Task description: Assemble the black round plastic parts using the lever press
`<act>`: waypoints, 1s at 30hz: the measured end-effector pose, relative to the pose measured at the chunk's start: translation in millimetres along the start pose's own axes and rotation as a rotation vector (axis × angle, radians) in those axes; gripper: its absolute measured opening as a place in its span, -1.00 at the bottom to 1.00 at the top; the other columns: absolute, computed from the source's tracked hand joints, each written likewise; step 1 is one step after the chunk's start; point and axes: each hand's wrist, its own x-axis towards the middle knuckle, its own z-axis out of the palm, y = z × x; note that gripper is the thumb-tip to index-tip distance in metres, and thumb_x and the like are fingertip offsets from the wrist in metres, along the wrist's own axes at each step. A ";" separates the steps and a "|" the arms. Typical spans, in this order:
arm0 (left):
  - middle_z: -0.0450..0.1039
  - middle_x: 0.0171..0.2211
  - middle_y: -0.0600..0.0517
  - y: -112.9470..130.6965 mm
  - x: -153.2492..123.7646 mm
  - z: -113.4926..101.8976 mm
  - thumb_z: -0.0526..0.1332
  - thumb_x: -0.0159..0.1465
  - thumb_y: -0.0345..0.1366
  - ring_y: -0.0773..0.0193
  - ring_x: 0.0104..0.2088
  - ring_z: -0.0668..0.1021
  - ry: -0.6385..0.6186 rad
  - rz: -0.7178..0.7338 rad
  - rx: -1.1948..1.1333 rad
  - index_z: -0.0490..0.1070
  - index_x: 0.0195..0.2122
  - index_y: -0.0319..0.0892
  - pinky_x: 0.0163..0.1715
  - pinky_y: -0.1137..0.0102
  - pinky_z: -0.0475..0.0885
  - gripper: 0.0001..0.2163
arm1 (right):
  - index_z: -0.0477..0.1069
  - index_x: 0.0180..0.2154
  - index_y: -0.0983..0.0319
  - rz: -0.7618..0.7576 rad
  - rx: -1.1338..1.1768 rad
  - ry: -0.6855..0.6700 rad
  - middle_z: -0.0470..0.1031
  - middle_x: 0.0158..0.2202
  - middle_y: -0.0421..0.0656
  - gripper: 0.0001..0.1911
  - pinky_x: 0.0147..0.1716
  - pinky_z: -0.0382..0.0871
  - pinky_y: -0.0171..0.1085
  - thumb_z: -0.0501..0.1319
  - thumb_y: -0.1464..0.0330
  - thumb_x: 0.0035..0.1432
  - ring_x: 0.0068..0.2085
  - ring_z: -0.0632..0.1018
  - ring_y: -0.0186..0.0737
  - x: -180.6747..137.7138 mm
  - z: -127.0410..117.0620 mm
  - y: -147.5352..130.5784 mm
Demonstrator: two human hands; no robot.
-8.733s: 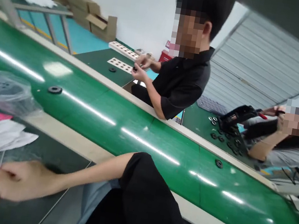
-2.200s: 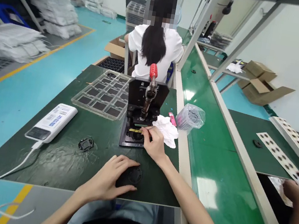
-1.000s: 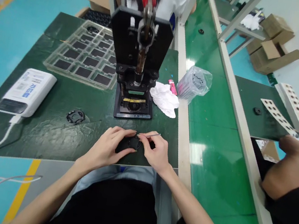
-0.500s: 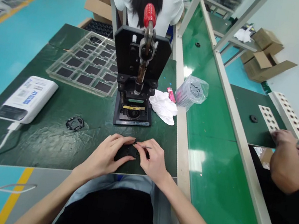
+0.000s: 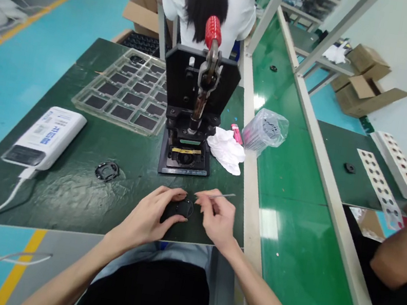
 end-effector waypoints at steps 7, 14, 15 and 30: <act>0.55 -0.06 -0.05 -1.2 0.6 0.5 0.38 0.31 -0.29 0.08 -0.06 0.56 0.005 0.000 -0.024 0.25 0.10 -0.11 -0.05 0.16 0.57 -0.59 | 0.52 0.08 0.16 -0.271 -0.275 -0.127 0.64 -0.07 -0.07 -0.55 -0.07 0.54 -0.14 0.08 0.64 0.31 -0.07 0.62 -0.16 8.6 -29.5 -5.2; 0.55 -0.06 -0.07 -0.3 -1.5 0.5 0.39 0.30 -0.27 0.08 -0.05 0.56 0.006 -0.013 -0.020 0.24 0.13 -0.11 -0.04 0.16 0.57 -0.56 | 0.53 0.07 0.13 -0.186 -0.139 0.000 0.62 -0.17 -0.10 -0.56 -0.16 0.56 -0.13 0.16 0.63 0.29 -0.17 0.62 -0.18 2.3 -16.8 -15.2; 0.55 -0.05 -0.07 -0.4 -1.8 0.6 0.39 0.30 -0.27 0.08 -0.05 0.56 0.007 -0.010 -0.020 0.24 0.13 -0.11 -0.04 0.16 0.57 -0.55 | 0.54 0.07 0.12 -0.211 -0.134 0.014 0.62 -0.18 -0.10 -0.56 -0.19 0.56 -0.13 0.17 0.63 0.28 -0.19 0.62 -0.18 2.1 -15.6 -16.6; 0.59 -0.06 -0.10 -5.3 -2.9 6.2 0.40 0.29 -0.22 -0.01 0.01 0.58 0.040 -0.015 -0.007 0.02 0.29 -0.13 0.00 0.07 0.53 -0.33 | 0.49 0.15 0.14 -0.444 -0.242 -0.011 0.67 -0.17 -0.07 -0.46 -0.22 0.66 -0.11 0.14 0.69 0.25 -0.15 0.68 -0.13 2.5 1.0 -15.6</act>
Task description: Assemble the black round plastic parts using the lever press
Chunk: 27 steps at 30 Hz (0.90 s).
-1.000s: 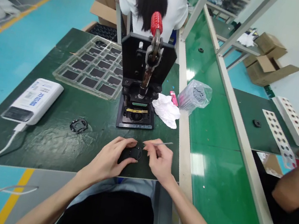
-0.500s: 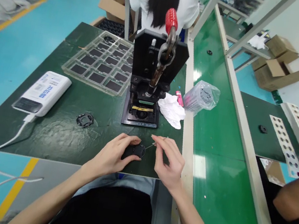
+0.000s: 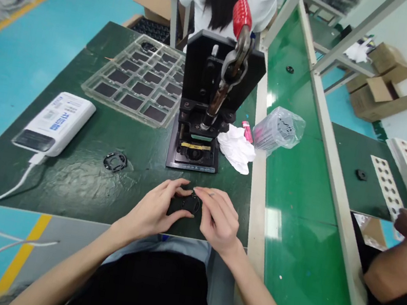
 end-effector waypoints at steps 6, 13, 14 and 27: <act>0.59 -0.05 -0.10 2.0 -0.2 -1.1 0.39 0.31 -0.21 0.00 0.00 0.58 -0.005 -0.009 -0.015 0.02 0.30 -0.12 0.00 0.08 0.53 -0.34 | 0.48 0.17 0.12 0.016 0.006 -0.007 0.68 -0.15 -0.07 -0.44 -0.22 0.67 -0.09 0.14 0.67 0.25 -0.14 0.69 -0.11 -0.9 -1.2 0.3; 0.59 -0.07 -0.09 1.4 0.1 -2.1 0.40 0.30 -0.22 0.00 -0.02 0.59 -0.005 -0.007 -0.005 0.02 0.30 -0.11 -0.01 0.08 0.54 -0.32 | 0.47 0.18 0.12 0.005 0.008 -0.014 0.68 -0.15 -0.07 -0.43 -0.22 0.68 -0.08 0.15 0.67 0.24 -0.15 0.69 -0.10 -2.7 0.3 -1.5; 0.58 -0.07 -0.09 1.4 0.1 -2.2 0.40 0.30 -0.23 0.00 -0.02 0.59 -0.006 -0.010 -0.008 0.02 0.30 -0.11 -0.01 0.08 0.54 -0.32 | 0.47 0.18 0.12 0.002 0.006 -0.014 0.68 -0.15 -0.06 -0.43 -0.23 0.68 -0.08 0.15 0.67 0.24 -0.15 0.69 -0.10 -2.6 0.4 -1.9; 0.55 -0.09 -0.07 3.2 -0.4 -3.2 0.38 0.30 -0.27 0.01 -0.02 0.59 -0.022 -0.042 -0.012 0.06 0.27 -0.11 -0.03 0.10 0.55 -0.37 | 0.20 0.36 0.13 0.127 0.094 0.013 0.69 -0.16 -0.13 -0.31 -0.13 0.68 -0.18 0.25 0.60 0.27 -0.17 0.70 -0.19 -13.2 14.4 -0.1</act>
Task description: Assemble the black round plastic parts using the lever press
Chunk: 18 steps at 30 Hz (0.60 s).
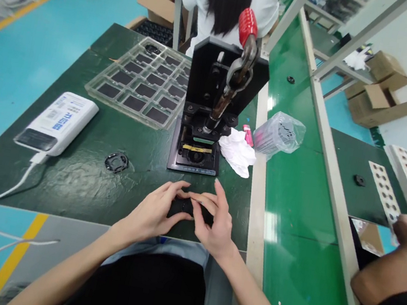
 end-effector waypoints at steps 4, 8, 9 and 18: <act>0.55 -0.08 -0.07 -0.4 0.1 1.5 0.40 0.29 -0.26 0.01 -0.02 0.58 0.009 0.003 0.002 0.05 0.27 -0.10 -0.02 0.09 0.55 -0.36 | 0.52 -0.07 0.18 0.074 0.029 -0.085 0.67 -0.17 -0.07 -0.74 -0.15 0.66 -0.14 0.22 0.58 0.29 -0.14 0.67 -0.15 -1.2 1.2 1.7; 0.53 -0.04 -0.09 0.3 1.2 1.8 0.40 0.28 -0.30 0.01 -0.04 0.58 0.007 0.007 0.015 0.09 0.21 -0.09 -0.05 0.11 0.57 -0.41 | 0.47 -0.14 0.19 0.169 0.081 -0.109 0.64 -0.07 -0.01 -0.81 -0.05 0.62 -0.08 0.20 0.56 0.30 -0.01 0.64 -0.11 -1.6 2.3 1.4; 0.53 -0.04 -0.09 0.5 1.6 1.7 0.40 0.27 -0.32 0.01 -0.04 0.58 0.008 0.005 0.016 0.10 0.20 -0.09 -0.06 0.12 0.57 -0.42 | 0.46 -0.16 0.19 0.177 0.085 -0.112 0.63 -0.08 -0.02 -0.82 -0.05 0.62 -0.09 0.20 0.56 0.30 -0.02 0.64 -0.12 -1.5 3.3 1.0; 0.53 -0.07 -0.08 -2.7 1.3 5.4 0.46 0.22 -0.32 0.01 0.01 0.60 0.053 0.006 0.001 0.13 0.16 -0.12 -0.02 0.13 0.57 -0.40 | 0.41 -0.28 0.20 0.348 0.198 -0.036 0.66 -0.13 -0.03 -0.87 -0.13 0.61 -0.18 0.17 0.43 0.38 -0.08 0.67 -0.17 3.8 3.9 4.2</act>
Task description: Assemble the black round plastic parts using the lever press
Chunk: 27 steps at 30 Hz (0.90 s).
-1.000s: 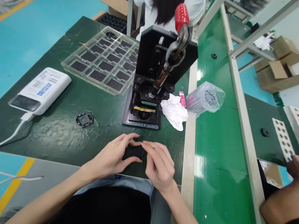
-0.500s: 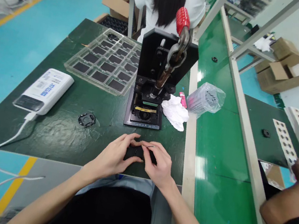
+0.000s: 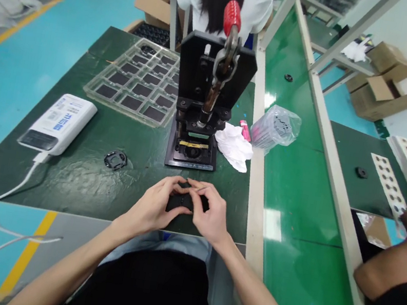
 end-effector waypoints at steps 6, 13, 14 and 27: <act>0.60 -0.12 -0.03 7.3 2.8 -3.2 0.51 0.17 -0.29 0.05 -0.05 0.63 0.043 0.009 0.011 0.16 0.13 -0.11 -0.13 0.19 0.60 -0.38 | 0.47 -0.19 0.25 0.044 0.020 0.512 0.67 -0.19 -0.04 -0.84 -0.14 0.59 -0.21 0.19 0.30 0.40 -0.17 0.69 -0.21 2.4 -30.4 7.2; 0.60 -0.08 -0.06 11.6 61.9 -27.3 0.47 0.21 -0.26 0.07 -0.04 0.60 0.297 -0.003 0.166 0.31 0.00 -0.10 -0.04 0.18 0.53 -0.58 | 0.40 0.06 0.21 0.078 0.033 0.235 0.67 -0.12 -0.05 -0.76 0.08 0.51 -0.10 0.10 0.33 0.44 0.00 0.67 -0.15 -7.6 -28.6 23.3; 0.60 -0.10 -0.06 9.4 71.2 -30.0 0.47 0.20 -0.26 0.06 -0.05 0.60 0.297 -0.023 0.190 0.33 -0.04 -0.10 -0.03 0.17 0.52 -0.61 | 0.42 0.03 0.20 0.067 0.042 0.235 0.67 -0.13 -0.05 -0.78 0.06 0.52 -0.10 0.10 0.34 0.43 -0.01 0.67 -0.15 -8.4 -29.0 24.8; 0.58 -0.06 -0.11 -18.4 81.1 -30.1 0.44 0.22 -0.15 -0.01 -0.01 0.54 0.325 -0.008 0.307 0.37 -0.03 -0.12 0.03 0.13 0.47 -0.62 | 0.52 -0.38 0.20 -0.157 0.001 0.273 0.65 -0.25 -0.14 -0.69 -0.12 0.54 -0.18 0.06 0.52 0.30 -0.16 0.66 -0.20 19.2 -51.4 -4.0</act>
